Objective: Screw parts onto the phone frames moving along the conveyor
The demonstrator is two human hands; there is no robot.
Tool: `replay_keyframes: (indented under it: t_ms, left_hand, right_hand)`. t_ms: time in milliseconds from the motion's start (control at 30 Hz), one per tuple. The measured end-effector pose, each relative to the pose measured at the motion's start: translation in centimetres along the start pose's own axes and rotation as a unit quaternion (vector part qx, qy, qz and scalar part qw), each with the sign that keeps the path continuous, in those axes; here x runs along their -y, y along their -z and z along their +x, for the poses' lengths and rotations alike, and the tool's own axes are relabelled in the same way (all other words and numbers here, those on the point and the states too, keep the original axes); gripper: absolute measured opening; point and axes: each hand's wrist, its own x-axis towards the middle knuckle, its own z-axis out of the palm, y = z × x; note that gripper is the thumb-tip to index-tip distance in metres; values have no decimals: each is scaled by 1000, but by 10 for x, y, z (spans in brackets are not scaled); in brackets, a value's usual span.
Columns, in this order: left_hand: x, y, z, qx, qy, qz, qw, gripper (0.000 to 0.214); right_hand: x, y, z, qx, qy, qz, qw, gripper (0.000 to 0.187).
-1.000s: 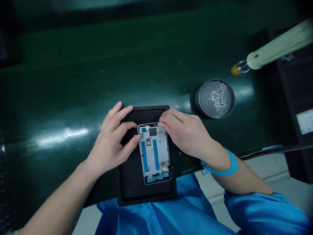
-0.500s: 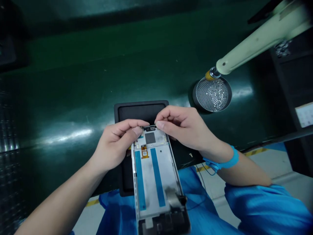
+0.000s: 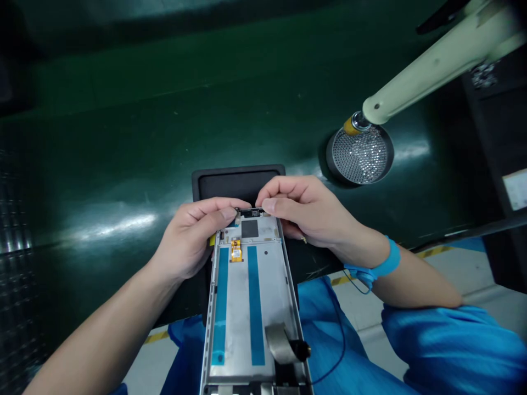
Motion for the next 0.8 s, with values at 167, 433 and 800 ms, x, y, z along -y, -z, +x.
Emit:
replay_keyframes:
  t_ms: [167, 433, 800]
  left_hand:
    - [0, 0, 1, 1, 5, -6, 1000, 17]
    - [1, 0, 0, -8, 9, 7, 1000, 17]
    - [4, 2, -1, -17, -14, 34, 999, 21]
  right_hand:
    - [0, 0, 0, 4, -9, 13, 1000, 9]
    - [0, 0, -1, 4, -4, 4, 1000, 9]
    - [-2, 2, 2, 3, 8, -19, 1000, 11]
